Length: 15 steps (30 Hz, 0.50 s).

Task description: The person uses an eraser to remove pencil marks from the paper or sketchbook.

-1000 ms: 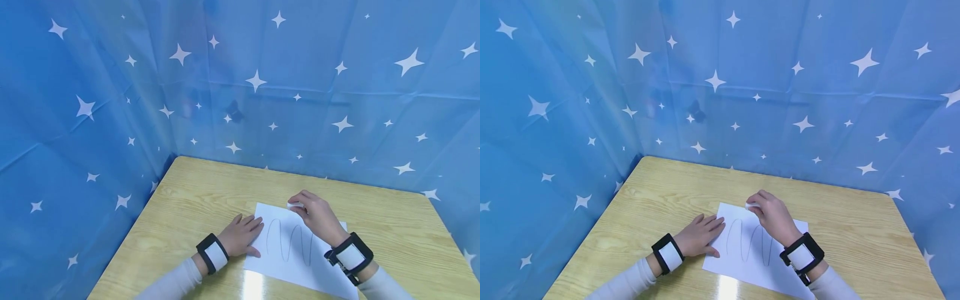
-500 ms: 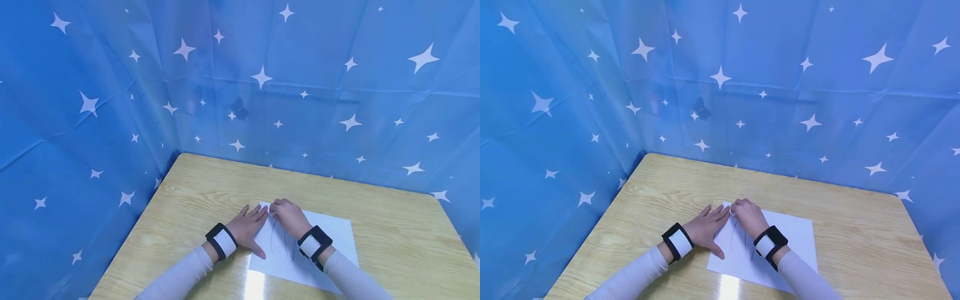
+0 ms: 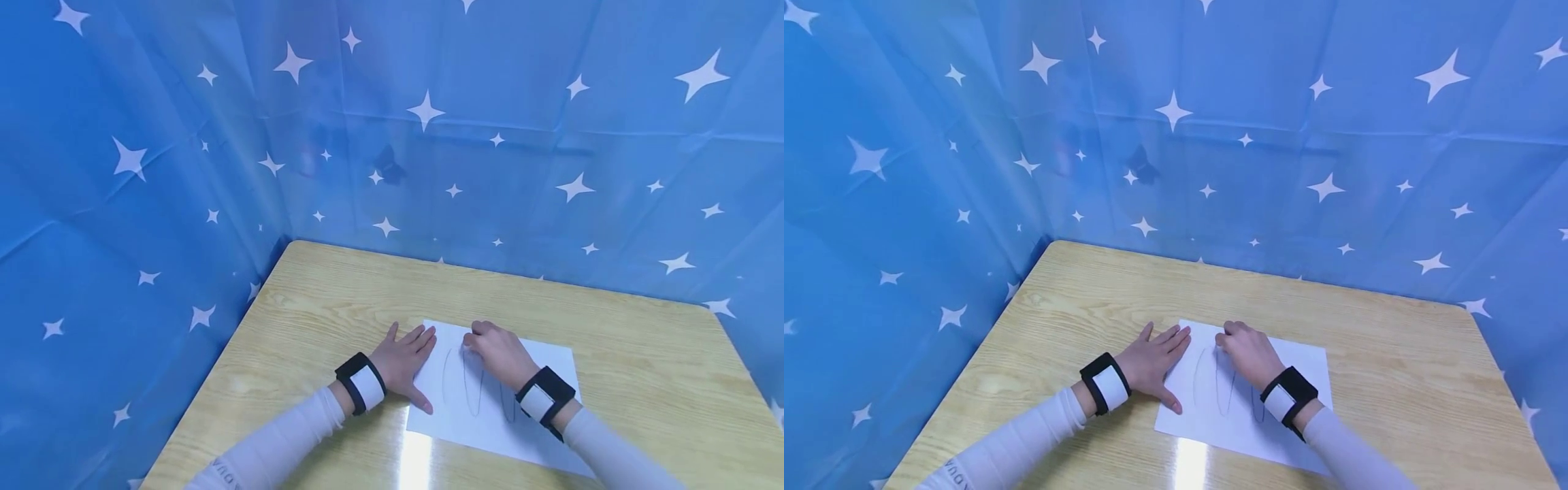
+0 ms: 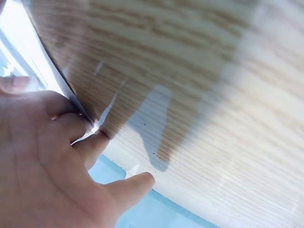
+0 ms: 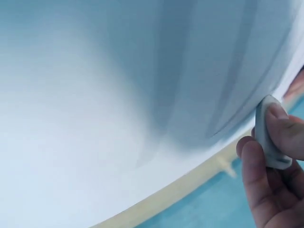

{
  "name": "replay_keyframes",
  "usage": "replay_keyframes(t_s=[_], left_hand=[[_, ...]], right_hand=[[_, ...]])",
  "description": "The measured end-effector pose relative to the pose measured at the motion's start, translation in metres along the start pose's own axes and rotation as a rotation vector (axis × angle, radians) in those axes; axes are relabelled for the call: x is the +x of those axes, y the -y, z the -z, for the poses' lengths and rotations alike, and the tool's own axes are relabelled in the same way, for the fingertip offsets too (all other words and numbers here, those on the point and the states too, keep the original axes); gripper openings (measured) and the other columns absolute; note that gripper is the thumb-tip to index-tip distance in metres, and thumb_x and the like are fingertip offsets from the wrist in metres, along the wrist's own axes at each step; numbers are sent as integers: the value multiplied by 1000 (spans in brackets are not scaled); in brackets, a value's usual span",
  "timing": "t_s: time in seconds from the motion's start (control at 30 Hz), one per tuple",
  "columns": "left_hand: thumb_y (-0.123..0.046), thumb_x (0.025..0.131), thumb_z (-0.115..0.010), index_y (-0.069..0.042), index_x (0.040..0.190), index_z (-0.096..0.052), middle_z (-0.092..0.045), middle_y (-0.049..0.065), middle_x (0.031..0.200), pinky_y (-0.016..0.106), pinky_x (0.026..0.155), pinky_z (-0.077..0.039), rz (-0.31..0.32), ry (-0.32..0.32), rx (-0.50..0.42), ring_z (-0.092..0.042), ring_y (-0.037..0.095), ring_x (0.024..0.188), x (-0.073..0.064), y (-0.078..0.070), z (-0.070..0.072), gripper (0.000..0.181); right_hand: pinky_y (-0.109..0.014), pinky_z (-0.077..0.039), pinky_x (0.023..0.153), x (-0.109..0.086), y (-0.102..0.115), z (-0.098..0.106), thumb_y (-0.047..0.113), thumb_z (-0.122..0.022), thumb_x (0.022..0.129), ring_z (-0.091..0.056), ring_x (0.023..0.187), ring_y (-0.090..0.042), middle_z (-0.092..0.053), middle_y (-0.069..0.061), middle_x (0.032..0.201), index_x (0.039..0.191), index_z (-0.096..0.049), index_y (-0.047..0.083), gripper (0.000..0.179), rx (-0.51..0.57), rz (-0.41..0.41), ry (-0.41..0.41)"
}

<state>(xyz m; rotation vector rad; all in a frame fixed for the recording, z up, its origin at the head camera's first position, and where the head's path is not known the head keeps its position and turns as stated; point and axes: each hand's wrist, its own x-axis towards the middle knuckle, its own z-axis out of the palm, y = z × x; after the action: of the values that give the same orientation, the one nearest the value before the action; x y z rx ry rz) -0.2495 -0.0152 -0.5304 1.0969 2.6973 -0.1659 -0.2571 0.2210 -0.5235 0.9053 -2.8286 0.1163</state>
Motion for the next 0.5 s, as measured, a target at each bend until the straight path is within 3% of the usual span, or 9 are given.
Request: replay_keyframes(t_s=[0.27,0.37,0.5], left_hand=[[-92,55,-52,-10,154,-16,-10,5,162,64,113,-17,10,8,-4,-6,22,144,-4,0,6,134],[-90,55,-55,-10,154,-17,-11,5,162,64,113,-18,9,6,-18,-6,23,144,-5,-1,8,133],[-88,54,-58,-11,154,-20,-14,5,162,63,113,-19,1,-11,-32,-9,25,144,-3,-5,10,132]], right_hand=[[-37,-61,65,-42,-32,13,6,-80,73,-62,77,-19,-68,-8,85,90,-78,13,19,-27,-72,-12],[-37,-60,66,-41,-32,16,6,-81,71,-62,76,-18,-68,-6,83,88,-77,13,18,-10,-94,3],[-36,-60,68,-22,-18,18,8,-81,72,-62,75,-16,-67,-3,80,89,-76,13,18,24,-121,27]])
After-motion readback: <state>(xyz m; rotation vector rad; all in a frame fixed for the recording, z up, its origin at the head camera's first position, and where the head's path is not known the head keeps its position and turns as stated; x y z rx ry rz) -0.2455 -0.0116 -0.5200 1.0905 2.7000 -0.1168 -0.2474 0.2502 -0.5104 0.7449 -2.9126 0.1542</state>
